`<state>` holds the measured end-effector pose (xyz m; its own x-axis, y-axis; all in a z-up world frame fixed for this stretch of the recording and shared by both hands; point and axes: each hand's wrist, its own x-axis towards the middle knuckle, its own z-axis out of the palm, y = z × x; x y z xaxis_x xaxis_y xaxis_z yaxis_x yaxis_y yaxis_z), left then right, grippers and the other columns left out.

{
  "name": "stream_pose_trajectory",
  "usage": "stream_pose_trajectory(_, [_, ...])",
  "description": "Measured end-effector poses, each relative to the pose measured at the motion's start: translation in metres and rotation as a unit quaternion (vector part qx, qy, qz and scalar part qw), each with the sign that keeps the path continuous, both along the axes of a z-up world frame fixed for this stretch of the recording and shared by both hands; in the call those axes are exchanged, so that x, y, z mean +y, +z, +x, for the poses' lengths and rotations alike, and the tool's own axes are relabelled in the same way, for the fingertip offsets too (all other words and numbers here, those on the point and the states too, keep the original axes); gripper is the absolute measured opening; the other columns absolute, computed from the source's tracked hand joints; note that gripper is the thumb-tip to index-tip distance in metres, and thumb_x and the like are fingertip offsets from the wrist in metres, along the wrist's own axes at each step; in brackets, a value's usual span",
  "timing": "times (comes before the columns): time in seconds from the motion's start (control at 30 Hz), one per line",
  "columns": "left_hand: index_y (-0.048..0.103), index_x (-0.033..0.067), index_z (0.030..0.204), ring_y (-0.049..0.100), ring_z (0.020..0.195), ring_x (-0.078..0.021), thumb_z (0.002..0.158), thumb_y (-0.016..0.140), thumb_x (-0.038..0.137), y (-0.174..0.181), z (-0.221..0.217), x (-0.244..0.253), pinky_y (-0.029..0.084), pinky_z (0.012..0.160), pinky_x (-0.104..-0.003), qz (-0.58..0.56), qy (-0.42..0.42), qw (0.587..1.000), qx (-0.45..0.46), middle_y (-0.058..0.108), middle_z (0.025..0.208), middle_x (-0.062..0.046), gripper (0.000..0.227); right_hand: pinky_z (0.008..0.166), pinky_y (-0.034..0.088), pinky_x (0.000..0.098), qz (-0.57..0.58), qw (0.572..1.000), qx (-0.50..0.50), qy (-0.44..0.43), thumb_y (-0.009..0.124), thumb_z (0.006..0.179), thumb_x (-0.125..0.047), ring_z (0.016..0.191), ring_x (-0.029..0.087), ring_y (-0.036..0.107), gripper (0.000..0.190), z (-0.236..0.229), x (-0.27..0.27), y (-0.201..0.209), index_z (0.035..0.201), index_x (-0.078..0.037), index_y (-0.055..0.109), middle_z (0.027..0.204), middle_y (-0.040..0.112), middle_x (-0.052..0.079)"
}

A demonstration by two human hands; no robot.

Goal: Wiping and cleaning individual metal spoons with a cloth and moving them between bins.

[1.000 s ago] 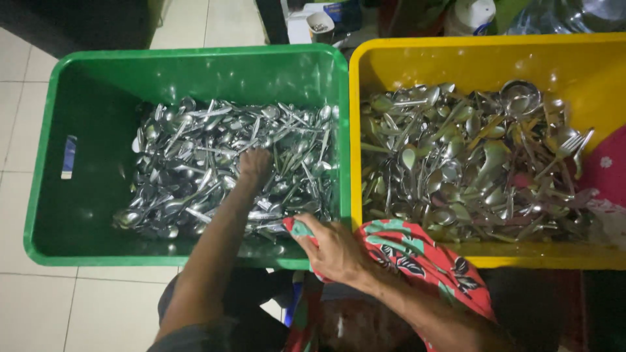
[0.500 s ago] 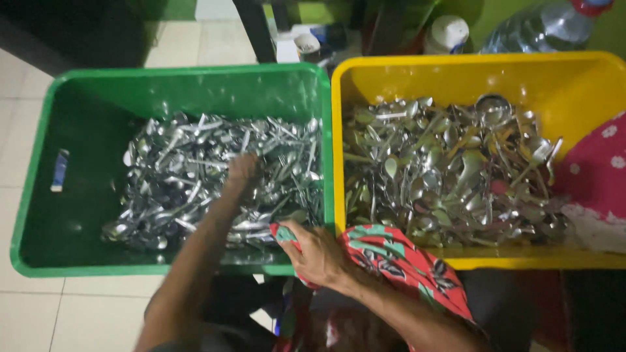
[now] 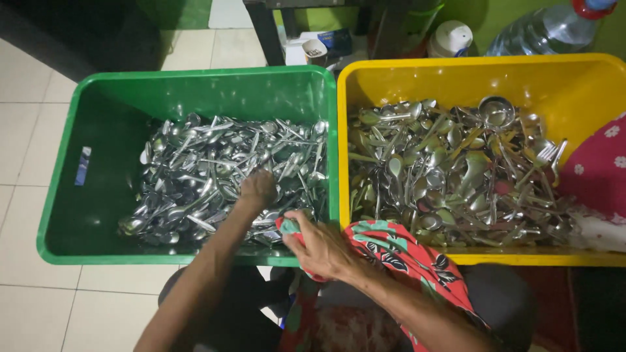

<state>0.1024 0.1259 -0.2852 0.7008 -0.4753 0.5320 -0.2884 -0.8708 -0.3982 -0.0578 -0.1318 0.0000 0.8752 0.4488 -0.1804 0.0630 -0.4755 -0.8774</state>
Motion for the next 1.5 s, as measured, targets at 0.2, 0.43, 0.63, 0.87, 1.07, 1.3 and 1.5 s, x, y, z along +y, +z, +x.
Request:
stream_pose_trajectory(0.2, [0.072,0.0113,0.088,0.075,0.07,-0.0265,0.095,0.05,0.015,0.165,-0.035,-0.034,0.059,0.058,-0.041,-0.058,0.205,0.938,0.273,0.071,0.071,-0.006,0.023,0.076,0.06,0.0586,0.001,0.993,0.0,0.117,0.045,0.103,-0.014,0.098,0.055,0.067,0.036,-0.001,-0.016,0.031,0.137,-0.008,0.052,0.117,0.062,0.034])
stream_pose_trajectory(0.43, [0.072,0.015,0.108,0.069,0.079,-0.0324,0.103,0.043,0.032,0.268,-0.072,-0.055,0.051,0.074,-0.046,-0.57,0.095,0.681,0.45,0.071,0.078,-0.011,0.034,0.091,0.06,0.0429,0.26,0.964,-0.003,-0.052,0.063,0.088,-0.016,0.102,0.032,0.068,0.046,0.022,-0.086,0.124,0.128,0.003,0.055,0.116,0.065,0.024])
stream_pose_trajectory(0.63, [0.066,0.0085,0.102,0.04,0.05,-0.0104,0.104,0.045,0.02,0.306,-0.095,-0.082,0.031,0.042,-0.027,-0.671,-0.021,0.582,0.459,0.048,0.065,0.002,0.025,0.076,0.049,0.0265,0.04,0.913,-0.312,-0.26,0.058,0.101,-0.001,0.08,0.014,0.056,0.022,0.058,-0.092,0.166,0.124,0.001,0.058,0.103,0.063,0.008])
stream_pose_trajectory(0.87, [0.071,0.0062,0.099,0.059,0.056,-0.0297,0.105,0.046,0.02,0.329,-0.119,-0.098,0.05,0.06,-0.043,-0.587,-0.037,0.673,0.45,0.061,0.059,-0.013,0.029,0.075,0.048,0.0382,0.043,0.936,-0.284,-0.201,0.04,0.108,-0.018,0.074,0.024,0.055,0.039,0.084,-0.059,0.033,0.134,0.002,0.061,0.086,0.06,0.015])
stream_pose_trajectory(1.07, [0.067,0.0038,0.097,0.057,0.054,-0.0322,0.106,0.045,0.018,0.316,-0.123,-0.116,0.046,0.057,-0.044,-0.586,-0.063,0.67,0.451,0.06,0.057,-0.017,0.027,0.065,0.06,0.0343,-0.117,0.857,-0.481,-0.142,0.07,0.096,-0.023,0.081,0.024,0.072,0.022,0.07,-0.034,0.008,0.116,-0.013,0.072,0.102,0.061,0.001])
stream_pose_trajectory(1.3, [0.066,0.0063,0.094,0.058,0.053,-0.0327,0.106,0.045,0.022,0.309,-0.13,-0.116,0.046,0.056,-0.044,-0.573,-0.051,0.68,0.455,0.061,0.056,-0.019,0.029,0.047,0.057,0.0433,-0.206,0.807,-0.529,-0.159,0.067,0.097,-0.02,0.072,0.03,0.068,0.02,0.089,-0.048,-0.005,0.115,-0.013,0.07,0.1,0.054,0.007])
stream_pose_trajectory(1.5, [0.067,0.0065,0.095,0.058,0.054,-0.0334,0.105,0.045,0.018,0.3,-0.13,-0.118,0.048,0.058,-0.044,-0.583,-0.049,0.672,0.454,0.061,0.057,-0.017,0.027,0.043,0.052,0.0452,-0.173,0.835,-0.501,-0.149,0.065,0.097,-0.016,0.056,0.036,0.064,0.014,0.092,-0.048,-0.021,0.092,-0.004,0.068,0.086,0.054,0.008])
